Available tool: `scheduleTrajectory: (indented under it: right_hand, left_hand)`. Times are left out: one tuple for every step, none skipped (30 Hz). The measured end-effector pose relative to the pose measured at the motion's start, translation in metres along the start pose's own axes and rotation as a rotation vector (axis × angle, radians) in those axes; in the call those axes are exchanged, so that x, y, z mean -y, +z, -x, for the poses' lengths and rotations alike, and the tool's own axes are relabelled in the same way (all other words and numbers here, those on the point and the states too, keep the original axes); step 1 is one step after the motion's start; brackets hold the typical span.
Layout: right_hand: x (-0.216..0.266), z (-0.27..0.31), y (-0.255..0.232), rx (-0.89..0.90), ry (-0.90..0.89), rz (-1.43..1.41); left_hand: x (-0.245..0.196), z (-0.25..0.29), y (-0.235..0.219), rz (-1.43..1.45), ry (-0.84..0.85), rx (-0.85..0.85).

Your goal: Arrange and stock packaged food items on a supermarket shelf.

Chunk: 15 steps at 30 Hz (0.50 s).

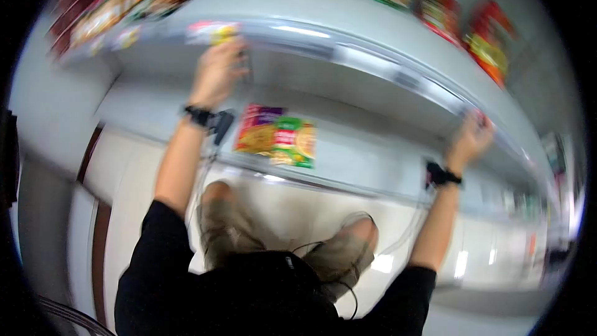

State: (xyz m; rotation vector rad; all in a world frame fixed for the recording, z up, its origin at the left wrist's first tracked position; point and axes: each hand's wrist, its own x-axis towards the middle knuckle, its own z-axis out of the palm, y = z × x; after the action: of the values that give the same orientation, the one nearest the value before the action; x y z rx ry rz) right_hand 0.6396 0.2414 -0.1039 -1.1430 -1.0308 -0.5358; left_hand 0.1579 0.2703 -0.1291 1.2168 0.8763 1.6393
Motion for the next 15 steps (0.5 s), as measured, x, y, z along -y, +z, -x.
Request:
scheduleTrajectory:
  right_hand:
    - [-0.005, -0.011, -0.009, 0.098, 0.137, 0.027]
    - [-0.033, -0.011, -0.001, 0.094, 0.255, -0.119]
    - [0.001, -0.007, -0.002, 0.077, 0.471, -0.409]
    - [-0.020, -0.009, 0.015, 0.028, 0.501, -0.582]
    - [-0.050, -0.011, 0.021, -0.152, 0.607, -0.702]
    - [-0.041, -0.007, 0.028, -0.185, 0.638, -0.652]
    - [-0.044, -0.008, 0.031, -0.192, 0.696, -0.677]
    - [-0.042, -0.008, 0.032, -0.261, 0.727, -0.749]
    - [-0.037, -0.009, 0.030, -0.231, 0.690, -0.828]
    - [-0.044, -0.011, 0.029, -0.217, 0.667, -0.823]
    - [-0.052, -0.013, 0.029, -0.202, 0.645, -0.820]
    - [-0.041, -0.014, 0.025, -0.211, 0.638, -0.804]
    - [-0.030, -0.014, 0.023, -0.200, 0.645, -0.837]
    - [-0.023, -0.014, 0.021, -0.188, 0.650, -0.872]
    - [-0.022, -0.015, 0.019, -0.194, 0.647, -0.867]
  left_hand:
    - [-0.007, 0.007, 0.003, -0.040, 0.003, -0.061]
    - [-0.007, 0.012, -0.003, -0.049, -0.013, -0.093]
    - [-0.007, 0.017, -0.005, -0.084, 0.002, -0.158]
    - [-0.004, 0.019, -0.021, -0.084, 0.059, -0.149]
    - [0.006, 0.008, -0.009, -0.028, 0.052, -0.067]
    - [0.009, 0.007, -0.015, -0.012, 0.046, -0.077]
    - [0.009, 0.005, -0.016, 0.001, 0.035, -0.092]
    - [0.009, 0.003, -0.014, 0.010, 0.031, -0.086]
    - [0.011, 0.000, -0.014, 0.018, 0.022, -0.085]
    - [0.014, -0.003, -0.016, 0.030, 0.006, -0.092]
    - [0.014, -0.004, -0.013, 0.036, 0.003, -0.073]
    - [0.015, -0.005, -0.014, 0.048, 0.007, -0.075]
    - [0.015, -0.004, -0.014, 0.052, 0.016, -0.081]
    - [0.014, -0.003, -0.014, 0.079, 0.022, -0.079]
    - [0.013, -0.001, -0.012, 0.081, 0.020, -0.071]
